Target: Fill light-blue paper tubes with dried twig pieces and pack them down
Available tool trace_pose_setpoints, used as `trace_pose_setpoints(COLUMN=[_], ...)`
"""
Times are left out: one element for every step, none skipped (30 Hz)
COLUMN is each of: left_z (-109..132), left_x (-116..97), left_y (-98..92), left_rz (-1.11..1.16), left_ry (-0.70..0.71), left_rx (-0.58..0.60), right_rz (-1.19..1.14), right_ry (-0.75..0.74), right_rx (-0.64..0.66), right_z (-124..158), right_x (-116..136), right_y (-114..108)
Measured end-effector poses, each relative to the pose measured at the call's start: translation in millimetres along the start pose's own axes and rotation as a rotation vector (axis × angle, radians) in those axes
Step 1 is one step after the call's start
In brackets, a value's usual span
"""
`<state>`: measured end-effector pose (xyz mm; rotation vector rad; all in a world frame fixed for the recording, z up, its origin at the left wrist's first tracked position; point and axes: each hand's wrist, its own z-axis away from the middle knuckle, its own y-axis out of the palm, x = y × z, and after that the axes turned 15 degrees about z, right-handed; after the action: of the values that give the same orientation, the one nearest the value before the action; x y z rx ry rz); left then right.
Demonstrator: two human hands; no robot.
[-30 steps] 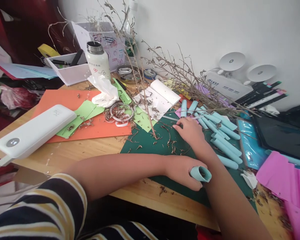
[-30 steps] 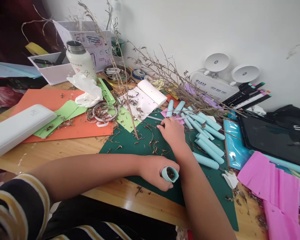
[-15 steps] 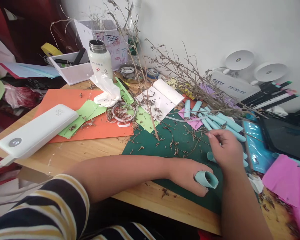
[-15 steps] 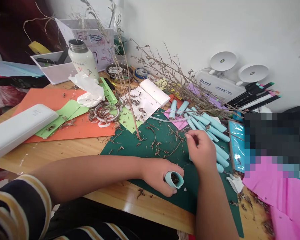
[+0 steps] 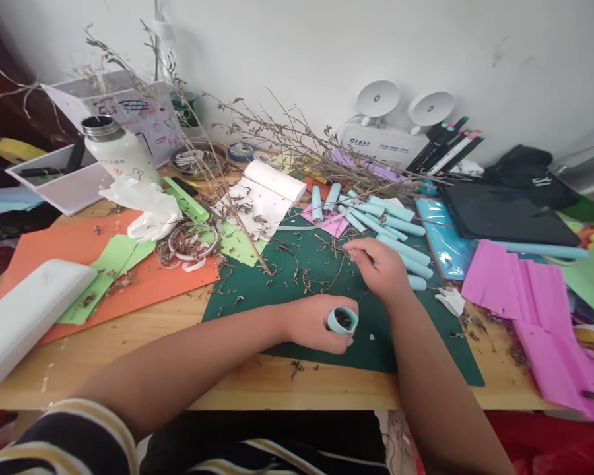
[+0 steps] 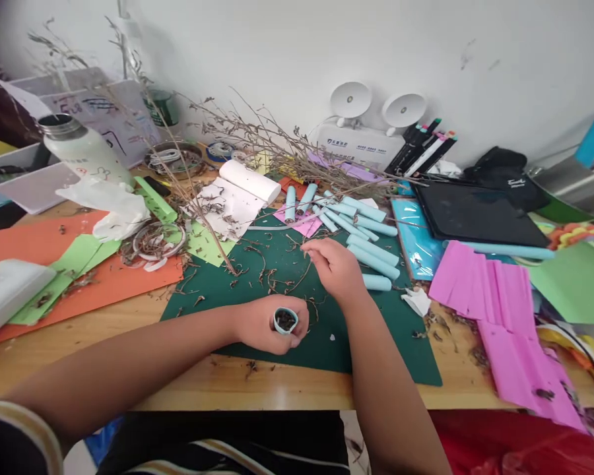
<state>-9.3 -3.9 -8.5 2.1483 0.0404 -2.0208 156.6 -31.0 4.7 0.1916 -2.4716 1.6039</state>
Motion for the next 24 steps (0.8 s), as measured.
trace_pose_setpoints(left_z=[0.1, 0.1, 0.2, 0.1, 0.1, 0.0, -0.2, -0.2, -0.3, -0.3, -0.2, -0.2, -0.1, -0.1, 0.0, 0.1, 0.2, 0.2, 0.3, 0.3, 0.3, 0.2, 0.1, 0.0], left_x=[0.4, 0.8, 1.2, 1.5, 1.7, 1.8, 1.9, 2.0, 2.1, 2.4, 2.8, 3.2, 3.7, 4.1, 4.2, 4.2, 3.9, 3.5, 2.9, 2.4, 1.9, 1.5, 1.2, 1.1], left_y=[-0.2, -0.5, -0.9, -1.3, -1.7, -2.0, -2.2, -2.3, -2.2, -2.1, -2.0, -1.9, -1.8, -1.8, -1.8, -1.8, -1.8, -1.8, -1.8, -1.7, -1.7, -1.7, -1.8, -1.9], left_rz=[0.01, 0.021, 0.033, 0.045, 0.056, 0.066, 0.071, 0.07, 0.065, 0.058, 0.05, 0.042, 0.038, 0.038, 0.04, 0.044, 0.052, 0.064, 0.077, 0.09, 0.101, 0.108, 0.112, 0.117], left_ry=[0.003, 0.009, 0.018, 0.029, 0.042, 0.053, 0.058, 0.058, 0.053, 0.048, 0.043, 0.042, 0.044, 0.048, 0.051, 0.051, 0.051, 0.052, 0.056, 0.062, 0.068, 0.07, 0.067, 0.061], left_rx=[0.0, -0.001, -0.001, 0.001, 0.002, 0.005, 0.004, 0.001, -0.002, -0.004, -0.006, -0.007, -0.009, -0.009, -0.012, -0.015, -0.017, -0.018, -0.017, -0.013, -0.007, -0.002, 0.001, 0.002], right_rz=[-0.013, -0.026, -0.041, -0.059, -0.083, -0.109, -0.135, -0.157, -0.171, -0.176, -0.171, -0.159, -0.146, -0.136, -0.131, -0.132, -0.139, -0.151, -0.167, -0.186, -0.205, -0.222, -0.236, -0.246], right_ry=[0.022, 0.041, 0.056, 0.063, 0.067, 0.068, 0.071, 0.075, 0.078, 0.079, 0.077, 0.069, 0.057, 0.042, 0.028, 0.012, -0.004, -0.018, -0.026, -0.032, -0.034, -0.031, -0.023, -0.011], right_rx=[0.002, -0.003, -0.013, -0.028, -0.047, -0.066, -0.082, -0.09, -0.09, -0.086, -0.083, -0.083, -0.088, -0.094, -0.099, -0.096, -0.088, -0.08, -0.076, -0.082, -0.096, -0.117, -0.137, -0.151], right_z=[0.5, 0.9, 1.0, 1.0, 0.9, 0.7, 0.7, 0.9, 1.2, 1.5, 1.9, 2.3, 2.5, 2.5, 2.5, 2.3, 2.1, 1.9, 1.6, 1.2, 0.9, 0.6, 0.4, 0.3], right_x=[0.0, 0.4, 1.1, 2.2, 3.4, 4.7, 6.0, 7.0, 7.7, 8.0, 8.0, 7.8, 7.4, 7.1, 7.0, 7.1, 7.6, 8.3, 9.0, 9.7, 10.2, 10.3, 10.3, 10.0], right_y=[-0.5, -1.2, -2.0, -2.9, -3.6, -4.3, -4.7, -5.0, -5.3, -5.4, -5.6, -5.9, -6.2, -6.5, -6.9, -7.2, -7.4, -7.5, -7.5, -7.4, -7.3, -7.1, -7.0, -7.0])
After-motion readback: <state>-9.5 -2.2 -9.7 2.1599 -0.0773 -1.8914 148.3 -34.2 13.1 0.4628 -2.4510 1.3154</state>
